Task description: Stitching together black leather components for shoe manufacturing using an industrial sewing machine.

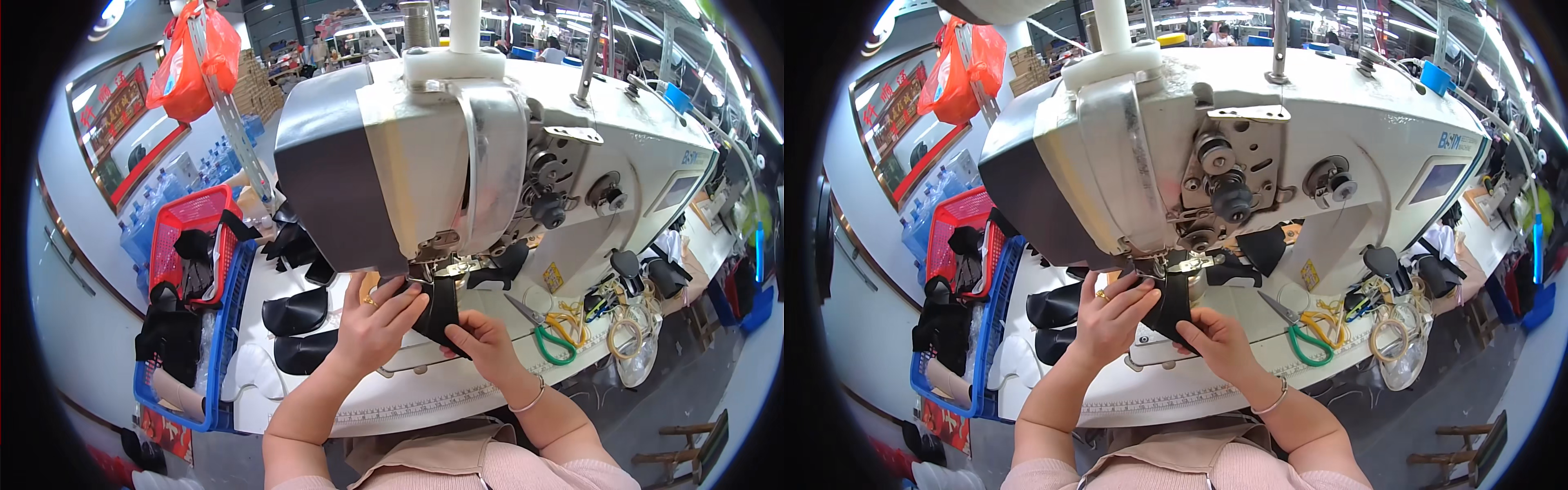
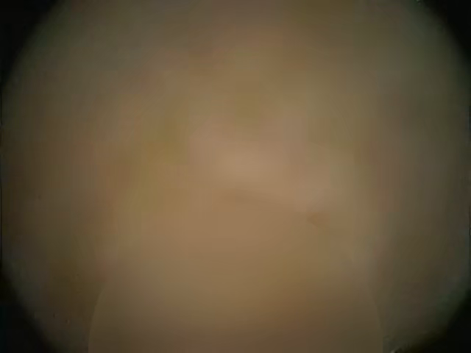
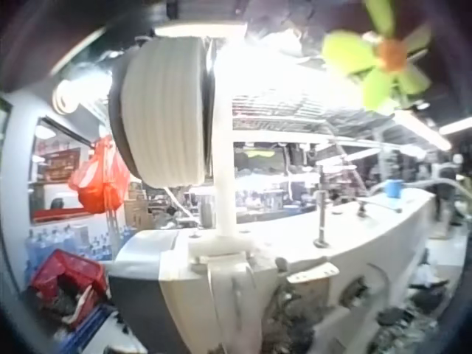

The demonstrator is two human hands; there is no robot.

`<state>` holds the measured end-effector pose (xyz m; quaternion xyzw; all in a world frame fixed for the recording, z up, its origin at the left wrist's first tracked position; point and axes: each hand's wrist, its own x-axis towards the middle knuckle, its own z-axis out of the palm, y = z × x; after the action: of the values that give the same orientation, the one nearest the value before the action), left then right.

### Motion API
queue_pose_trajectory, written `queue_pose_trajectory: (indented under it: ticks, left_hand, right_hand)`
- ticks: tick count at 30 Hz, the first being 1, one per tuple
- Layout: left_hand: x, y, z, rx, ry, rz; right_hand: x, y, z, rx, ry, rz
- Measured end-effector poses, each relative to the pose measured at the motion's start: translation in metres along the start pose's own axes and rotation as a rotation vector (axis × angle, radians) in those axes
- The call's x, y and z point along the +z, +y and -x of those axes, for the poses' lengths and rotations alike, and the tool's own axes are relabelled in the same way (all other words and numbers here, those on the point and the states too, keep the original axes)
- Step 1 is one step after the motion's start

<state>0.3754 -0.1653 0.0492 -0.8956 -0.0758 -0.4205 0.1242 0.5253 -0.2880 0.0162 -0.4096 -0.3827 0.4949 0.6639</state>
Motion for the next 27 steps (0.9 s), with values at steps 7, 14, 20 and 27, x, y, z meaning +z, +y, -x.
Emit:
queue_pose_trajectory:
  ticks: [7, 14, 20, 27]
  left_hand:
    - [0.001, 0.007, -0.003, -0.078, -0.056, -0.052]
    - [0.000, 0.004, -0.004, -0.048, 0.092, 0.237]
    - [-0.005, 0.005, -0.005, 0.071, 0.060, 0.100]
    - [0.002, 0.001, -0.009, 0.067, 0.045, 0.039]
  right_hand:
    - [-0.015, -0.002, -0.010, 0.010, -0.009, 0.099]
    - [-0.016, -0.003, -0.003, 0.029, 0.035, 0.138]
    - [-0.017, -0.004, -0.003, 0.033, 0.010, 0.065]
    - [-0.022, -0.016, -0.017, 0.057, 0.016, -0.039]
